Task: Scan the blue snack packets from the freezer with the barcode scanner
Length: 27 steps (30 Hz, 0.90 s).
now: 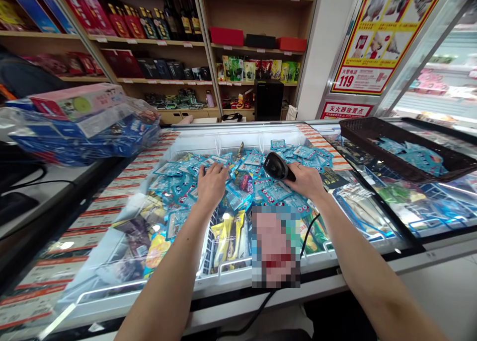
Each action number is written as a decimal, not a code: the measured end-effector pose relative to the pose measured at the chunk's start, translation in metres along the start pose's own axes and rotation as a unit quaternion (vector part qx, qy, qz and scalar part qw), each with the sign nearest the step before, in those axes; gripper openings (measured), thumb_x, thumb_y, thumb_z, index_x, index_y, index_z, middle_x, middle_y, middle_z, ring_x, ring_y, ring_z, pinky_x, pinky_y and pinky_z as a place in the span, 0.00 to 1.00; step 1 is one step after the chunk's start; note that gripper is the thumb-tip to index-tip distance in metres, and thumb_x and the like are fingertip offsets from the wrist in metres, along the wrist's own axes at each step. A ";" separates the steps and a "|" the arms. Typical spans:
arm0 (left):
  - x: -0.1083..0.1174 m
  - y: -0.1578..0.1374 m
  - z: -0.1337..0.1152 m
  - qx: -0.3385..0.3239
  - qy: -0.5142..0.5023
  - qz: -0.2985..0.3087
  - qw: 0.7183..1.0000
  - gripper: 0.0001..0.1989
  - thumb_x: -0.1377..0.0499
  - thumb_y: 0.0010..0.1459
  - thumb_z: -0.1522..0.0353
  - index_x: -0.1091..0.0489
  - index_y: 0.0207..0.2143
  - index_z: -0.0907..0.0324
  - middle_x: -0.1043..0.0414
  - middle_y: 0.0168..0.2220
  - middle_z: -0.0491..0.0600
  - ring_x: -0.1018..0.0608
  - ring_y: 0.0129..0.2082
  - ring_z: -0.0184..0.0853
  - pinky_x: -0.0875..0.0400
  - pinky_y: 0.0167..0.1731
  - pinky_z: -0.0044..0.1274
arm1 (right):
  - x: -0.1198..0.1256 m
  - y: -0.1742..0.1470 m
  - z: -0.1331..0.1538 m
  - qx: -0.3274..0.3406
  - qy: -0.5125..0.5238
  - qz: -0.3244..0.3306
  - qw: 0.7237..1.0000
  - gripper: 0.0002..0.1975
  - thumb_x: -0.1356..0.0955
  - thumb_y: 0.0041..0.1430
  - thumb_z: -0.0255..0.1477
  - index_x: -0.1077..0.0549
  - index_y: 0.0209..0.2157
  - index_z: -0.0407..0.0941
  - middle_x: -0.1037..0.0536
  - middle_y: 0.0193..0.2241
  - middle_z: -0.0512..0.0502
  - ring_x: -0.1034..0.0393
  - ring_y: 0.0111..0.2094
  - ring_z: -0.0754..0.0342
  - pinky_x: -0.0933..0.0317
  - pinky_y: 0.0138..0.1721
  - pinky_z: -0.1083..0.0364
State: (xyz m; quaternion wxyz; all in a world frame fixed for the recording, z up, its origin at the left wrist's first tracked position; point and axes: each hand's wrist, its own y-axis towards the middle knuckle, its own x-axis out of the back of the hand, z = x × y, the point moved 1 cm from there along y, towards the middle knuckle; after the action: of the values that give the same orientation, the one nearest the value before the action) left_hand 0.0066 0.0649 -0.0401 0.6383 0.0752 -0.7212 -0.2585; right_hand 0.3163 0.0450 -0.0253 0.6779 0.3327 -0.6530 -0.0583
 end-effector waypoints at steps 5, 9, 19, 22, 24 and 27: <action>0.008 0.001 -0.005 0.013 0.007 -0.033 0.999 0.19 0.54 0.58 0.75 0.27 0.43 0.53 0.30 0.52 0.53 0.38 0.61 0.44 0.70 0.61 0.50 | -0.001 0.000 0.000 -0.001 0.002 0.005 1.000 0.21 0.38 0.60 0.43 0.29 0.45 0.42 0.23 0.37 0.41 0.29 0.34 0.49 0.49 0.28 0.55; 0.009 0.003 -0.017 -0.001 0.006 -0.027 1.000 0.18 0.53 0.59 0.74 0.27 0.43 0.52 0.29 0.52 0.52 0.34 0.59 0.42 0.66 0.63 0.46 | -0.001 0.000 0.000 -0.003 0.002 0.005 1.000 0.21 0.38 0.60 0.42 0.28 0.45 0.42 0.23 0.37 0.42 0.29 0.34 0.49 0.49 0.29 0.55; 0.008 0.007 -0.036 -0.050 -0.108 0.014 0.993 0.16 0.53 0.63 0.65 0.27 0.41 0.55 0.25 0.45 0.51 0.26 0.48 0.41 0.48 0.59 0.39 | 0.000 0.001 0.000 -0.009 0.009 -0.006 1.000 0.20 0.37 0.59 0.42 0.28 0.44 0.42 0.23 0.37 0.43 0.29 0.34 0.50 0.50 0.28 0.55; 0.012 0.008 -0.043 -0.058 -0.143 0.029 0.988 0.16 0.54 0.64 0.64 0.27 0.42 0.55 0.25 0.45 0.50 0.26 0.47 0.40 0.38 0.53 0.33 | 0.000 0.001 0.000 -0.006 0.006 -0.005 1.000 0.19 0.37 0.59 0.41 0.28 0.44 0.42 0.23 0.36 0.43 0.29 0.34 0.50 0.50 0.28 0.55; 0.013 0.008 -0.046 -0.060 -0.158 0.045 0.985 0.17 0.55 0.64 0.65 0.28 0.44 0.54 0.25 0.46 0.50 0.25 0.46 0.39 0.33 0.46 0.30 | -0.001 0.001 0.000 -0.005 0.004 -0.006 1.000 0.20 0.38 0.59 0.42 0.28 0.44 0.42 0.23 0.36 0.43 0.29 0.34 0.49 0.50 0.28 0.55; 0.011 0.007 -0.045 -0.054 -0.153 0.073 0.984 0.16 0.54 0.63 0.67 0.28 0.44 0.53 0.25 0.46 0.49 0.24 0.44 0.39 0.32 0.41 0.28 | -0.001 0.001 0.000 -0.005 0.003 -0.004 1.000 0.20 0.38 0.60 0.42 0.28 0.45 0.42 0.23 0.37 0.43 0.29 0.34 0.49 0.51 0.28 0.55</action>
State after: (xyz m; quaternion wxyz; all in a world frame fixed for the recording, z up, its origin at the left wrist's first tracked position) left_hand 0.0492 0.0539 -0.0251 0.5409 -0.0522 -0.7988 -0.2581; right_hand 0.3157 0.0464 -0.0259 0.6811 0.3317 -0.6497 -0.0632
